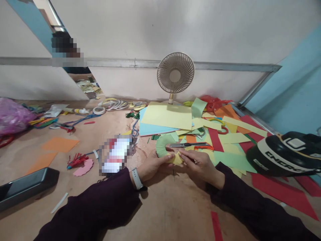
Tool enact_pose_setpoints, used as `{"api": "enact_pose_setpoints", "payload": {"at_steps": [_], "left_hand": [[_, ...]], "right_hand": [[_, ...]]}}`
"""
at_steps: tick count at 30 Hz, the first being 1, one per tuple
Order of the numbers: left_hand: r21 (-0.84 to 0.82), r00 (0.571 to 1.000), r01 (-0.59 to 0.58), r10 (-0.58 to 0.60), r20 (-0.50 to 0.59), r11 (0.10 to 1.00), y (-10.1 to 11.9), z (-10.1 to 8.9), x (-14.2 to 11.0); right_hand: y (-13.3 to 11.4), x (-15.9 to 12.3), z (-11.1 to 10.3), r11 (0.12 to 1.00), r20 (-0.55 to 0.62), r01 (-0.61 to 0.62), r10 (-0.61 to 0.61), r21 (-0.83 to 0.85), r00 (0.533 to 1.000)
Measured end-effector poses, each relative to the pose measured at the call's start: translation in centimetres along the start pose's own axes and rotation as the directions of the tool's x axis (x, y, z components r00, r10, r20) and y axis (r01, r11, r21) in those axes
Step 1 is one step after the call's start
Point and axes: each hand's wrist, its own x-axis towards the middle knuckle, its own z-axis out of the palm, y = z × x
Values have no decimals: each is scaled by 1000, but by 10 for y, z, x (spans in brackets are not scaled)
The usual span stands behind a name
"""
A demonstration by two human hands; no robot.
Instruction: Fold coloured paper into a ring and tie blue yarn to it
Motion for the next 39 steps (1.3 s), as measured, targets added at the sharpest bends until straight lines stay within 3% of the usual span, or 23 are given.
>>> {"api": "enact_pose_setpoints", "payload": {"at_steps": [5, 10, 14, 17, 21, 24, 28, 33, 39], "left_hand": [[86, 999, -20, 24, -41, 996, -4, -9, 3], [132, 998, -14, 21, -54, 991, -4, -10, 3], [68, 998, -20, 23, -50, 998, 0, -9, 5], [77, 997, 51, -47, -57, 996, 2, -7, 5], [222, 989, 147, -140, -47, 964, 0, -4, 4], [237, 994, 105, -98, -41, 966, -2, -5, 4], [238, 999, 53, -52, -12, 970, -4, -9, 6], [240, 999, 40, -41, 0, 970, -5, -9, 6], [277, 999, 45, -48, 6, 960, -3, -8, 4]], "right_hand": [[0, 2, 2, 989, 24, -88, 85, 116, 996], [-6, 1, 4, 864, 215, -347, 284, 365, 934], [-3, -1, 8, 734, 141, -487, 482, 473, 865], [-1, -2, 11, 697, 79, -534, 571, 479, 817], [-3, -3, 13, 664, 107, -555, 589, 501, 801], [-4, -5, 14, 669, 138, -556, 571, 494, 809], [-1, -5, 13, 697, 161, -499, 493, 515, 855], [1, -7, 14, 607, 278, -541, 477, 583, 834], [1, -14, 22, 623, 226, -509, 478, 594, 849]]}}
